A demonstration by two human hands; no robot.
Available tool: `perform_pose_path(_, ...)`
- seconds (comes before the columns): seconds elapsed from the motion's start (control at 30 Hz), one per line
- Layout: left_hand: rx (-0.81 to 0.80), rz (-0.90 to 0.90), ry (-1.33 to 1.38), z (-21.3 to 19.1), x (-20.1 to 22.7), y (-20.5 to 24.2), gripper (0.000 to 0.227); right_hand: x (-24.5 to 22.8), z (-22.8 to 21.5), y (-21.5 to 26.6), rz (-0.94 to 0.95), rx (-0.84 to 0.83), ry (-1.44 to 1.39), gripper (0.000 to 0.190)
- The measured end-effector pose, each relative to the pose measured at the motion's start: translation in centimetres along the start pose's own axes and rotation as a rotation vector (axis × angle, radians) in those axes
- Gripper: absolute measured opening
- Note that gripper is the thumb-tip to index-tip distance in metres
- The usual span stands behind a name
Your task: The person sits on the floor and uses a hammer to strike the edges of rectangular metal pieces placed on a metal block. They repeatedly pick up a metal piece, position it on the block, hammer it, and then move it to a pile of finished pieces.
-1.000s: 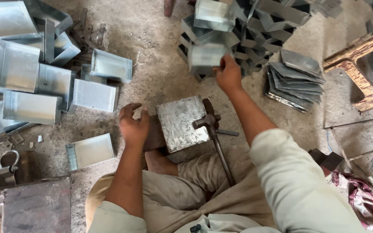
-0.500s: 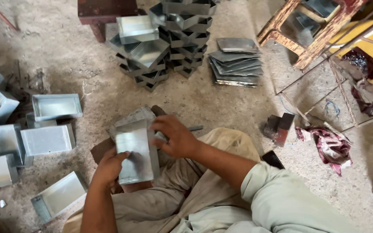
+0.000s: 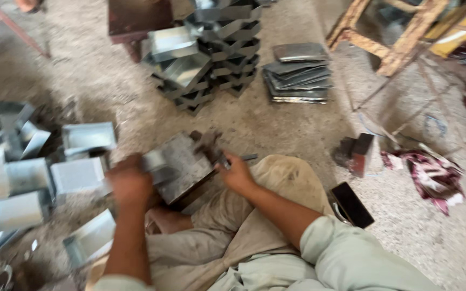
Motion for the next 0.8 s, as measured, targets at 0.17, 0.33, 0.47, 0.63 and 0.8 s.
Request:
perform_pose_path(0.17,0.066,0.111,0.109,1.8,3.3,1.5,0.016,-10.4,-7.3,-1.0,-0.324,0.332,-0.051,0.020)
perform_pose_path(0.33,-0.048,0.060,0.078,2.0,3.5,0.5,0.017,-19.4,-12.2,0.1,-0.644,0.395,-0.626,0.026)
perform_pose_path(0.47,-0.065,0.032,0.071,2.2,3.5,0.7,0.018,-16.4,-9.7,0.4,-0.604,0.355,-0.800,0.018)
perform_pose_path(0.63,-0.096,0.031,0.052,2.8,3.3,0.7,0.019,-13.7,-2.5,0.0,-0.597,-0.082,0.204,0.040)
perform_pose_path(0.8,-0.161,0.014,0.022,3.1,3.3,0.6,0.023,-18.4,-5.6,-1.0,-0.666,0.068,0.071,0.048)
Point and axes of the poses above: each hand's wrist, its own y-axis away from the middle knuckle, its own z-axis out of the palm, x = y × z, the point moved 5 cm from there along -y, towards the middle knuckle, and after that the axes turned 12 degrees about x, right-handed, at the moved point
